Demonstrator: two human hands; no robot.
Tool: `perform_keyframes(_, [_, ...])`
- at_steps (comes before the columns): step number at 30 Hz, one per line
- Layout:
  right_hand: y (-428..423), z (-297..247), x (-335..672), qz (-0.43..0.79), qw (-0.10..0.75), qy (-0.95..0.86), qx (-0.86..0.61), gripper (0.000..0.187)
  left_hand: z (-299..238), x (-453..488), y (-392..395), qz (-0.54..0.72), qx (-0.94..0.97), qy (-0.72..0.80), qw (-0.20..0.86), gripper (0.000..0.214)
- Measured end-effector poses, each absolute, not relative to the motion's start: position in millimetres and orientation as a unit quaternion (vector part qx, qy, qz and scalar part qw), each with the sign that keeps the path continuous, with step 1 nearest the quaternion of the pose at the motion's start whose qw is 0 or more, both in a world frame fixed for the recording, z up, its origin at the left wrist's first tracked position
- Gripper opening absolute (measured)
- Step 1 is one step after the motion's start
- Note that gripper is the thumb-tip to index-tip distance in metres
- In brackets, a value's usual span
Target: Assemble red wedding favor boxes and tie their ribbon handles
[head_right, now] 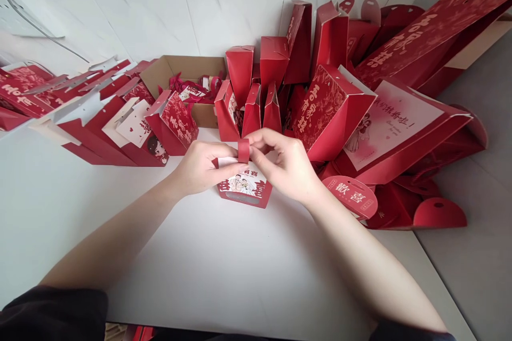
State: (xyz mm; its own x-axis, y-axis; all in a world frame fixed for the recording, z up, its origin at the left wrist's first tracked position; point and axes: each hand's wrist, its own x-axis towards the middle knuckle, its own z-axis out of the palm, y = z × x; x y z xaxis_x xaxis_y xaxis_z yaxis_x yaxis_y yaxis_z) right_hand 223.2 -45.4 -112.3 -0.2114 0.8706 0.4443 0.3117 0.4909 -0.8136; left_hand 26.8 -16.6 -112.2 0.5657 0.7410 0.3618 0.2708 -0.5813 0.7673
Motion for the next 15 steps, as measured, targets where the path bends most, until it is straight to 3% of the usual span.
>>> perform_keyframes(4, [-42.4,-108.5,234.2,0.299,0.486,-0.734,-0.369,0.009,-112.7,27.7,-17.4,0.345,0.803,0.319,0.366,0.021])
perform_keyframes(9, [-40.1,-104.0,239.4,0.287,0.42,-0.81,-0.293,0.024,-112.7,27.0,-16.6,0.336,0.816,0.327,0.339,0.021])
perform_keyframes(15, [-40.4,-108.1,231.3,0.281,0.423,-0.791,-0.341,0.02,-112.1,28.1,-15.9,0.316,0.822,0.347,0.322,0.017])
